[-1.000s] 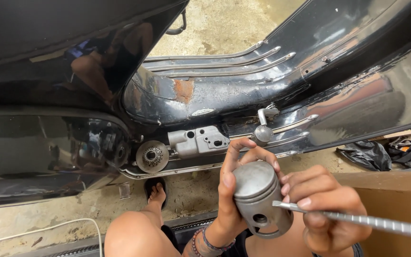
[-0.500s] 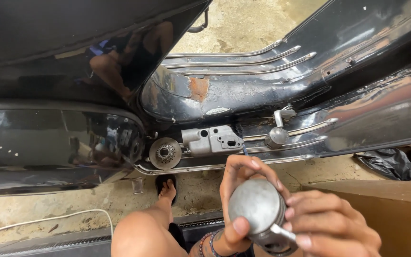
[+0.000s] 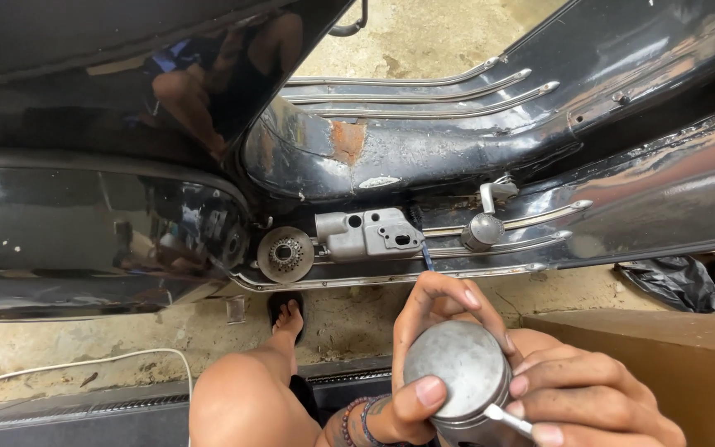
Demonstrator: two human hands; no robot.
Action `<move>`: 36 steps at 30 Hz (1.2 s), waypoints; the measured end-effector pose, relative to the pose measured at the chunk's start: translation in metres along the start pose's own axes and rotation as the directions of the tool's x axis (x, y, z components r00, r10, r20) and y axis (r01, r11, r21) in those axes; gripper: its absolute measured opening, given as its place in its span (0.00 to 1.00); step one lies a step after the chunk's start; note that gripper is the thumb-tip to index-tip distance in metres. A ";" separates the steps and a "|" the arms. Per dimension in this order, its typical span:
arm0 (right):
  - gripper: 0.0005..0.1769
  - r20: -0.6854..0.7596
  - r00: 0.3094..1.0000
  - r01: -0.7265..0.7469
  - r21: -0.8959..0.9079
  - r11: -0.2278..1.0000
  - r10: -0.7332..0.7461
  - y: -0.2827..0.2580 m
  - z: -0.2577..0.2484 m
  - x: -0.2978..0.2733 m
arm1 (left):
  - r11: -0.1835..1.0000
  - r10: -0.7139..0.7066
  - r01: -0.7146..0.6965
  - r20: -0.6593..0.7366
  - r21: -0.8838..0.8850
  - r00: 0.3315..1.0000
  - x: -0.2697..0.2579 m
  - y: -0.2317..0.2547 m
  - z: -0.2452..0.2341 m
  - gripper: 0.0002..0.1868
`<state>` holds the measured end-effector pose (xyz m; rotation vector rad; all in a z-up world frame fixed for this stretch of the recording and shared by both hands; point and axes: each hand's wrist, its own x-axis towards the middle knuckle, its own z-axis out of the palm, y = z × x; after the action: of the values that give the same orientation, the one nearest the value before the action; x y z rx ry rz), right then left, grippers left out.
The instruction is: The person cleans a metal piston using a small brush and a metal rod. They scrub the top surface and sides of the piston, then use the rod to clean the internal holes and crevices.
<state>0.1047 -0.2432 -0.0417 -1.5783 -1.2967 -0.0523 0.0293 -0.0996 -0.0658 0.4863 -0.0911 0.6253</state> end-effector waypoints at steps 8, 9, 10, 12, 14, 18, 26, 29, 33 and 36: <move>0.13 -0.021 0.996 -0.089 -0.079 0.993 0.088 -0.012 0.011 0.006 | 0.998 -0.013 0.012 0.018 0.064 1.000 0.001 0.004 -0.003 0.32; 0.10 -0.014 1.000 -0.028 -0.047 0.998 0.028 -0.008 0.008 0.004 | 0.999 0.005 -0.005 0.009 0.032 1.000 0.000 0.002 -0.003 0.32; 0.08 -0.010 0.999 0.033 -0.015 0.999 -0.033 -0.005 0.006 0.002 | 1.000 0.023 -0.023 0.000 0.000 1.000 0.000 0.000 -0.004 0.32; 0.06 -0.060 0.998 0.033 -0.018 0.999 -0.034 -0.006 0.014 0.004 | 1.000 0.023 -0.023 0.009 0.020 1.000 0.001 0.001 -0.006 0.32; 0.05 -0.107 0.993 0.039 -0.022 0.999 -0.041 -0.002 0.021 0.007 | 0.999 0.028 -0.029 0.021 0.039 0.999 0.002 0.002 -0.008 0.33; 0.05 -0.285 0.958 0.014 -0.031 0.999 -0.023 -0.004 0.037 0.012 | 0.997 0.036 -0.037 0.014 0.064 0.999 0.003 0.000 -0.007 0.33; 0.07 -0.323 0.946 0.036 -0.018 0.999 -0.040 0.003 0.029 0.009 | 0.998 0.065 -0.065 -0.009 0.001 0.998 0.001 -0.003 -0.005 0.33; 0.10 -0.118 0.991 0.072 0.060 0.996 -0.064 0.004 0.011 0.000 | 0.996 0.079 -0.080 0.011 0.050 0.997 0.003 -0.005 -0.008 0.34; 0.06 0.009 1.000 0.026 -0.084 0.996 -0.025 0.003 0.011 0.004 | 0.997 0.037 -0.037 0.000 0.073 0.999 0.007 -0.012 -0.017 0.36; 0.10 -0.152 0.988 0.028 -0.026 0.999 -0.032 0.004 0.023 0.019 | 0.999 0.024 -0.024 -0.001 -0.026 1.000 0.008 -0.017 -0.024 0.37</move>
<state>0.1034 -0.2131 -0.0436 -1.5437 -1.2038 -0.2043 0.0445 -0.0961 -0.0917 0.4601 -0.1049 0.6468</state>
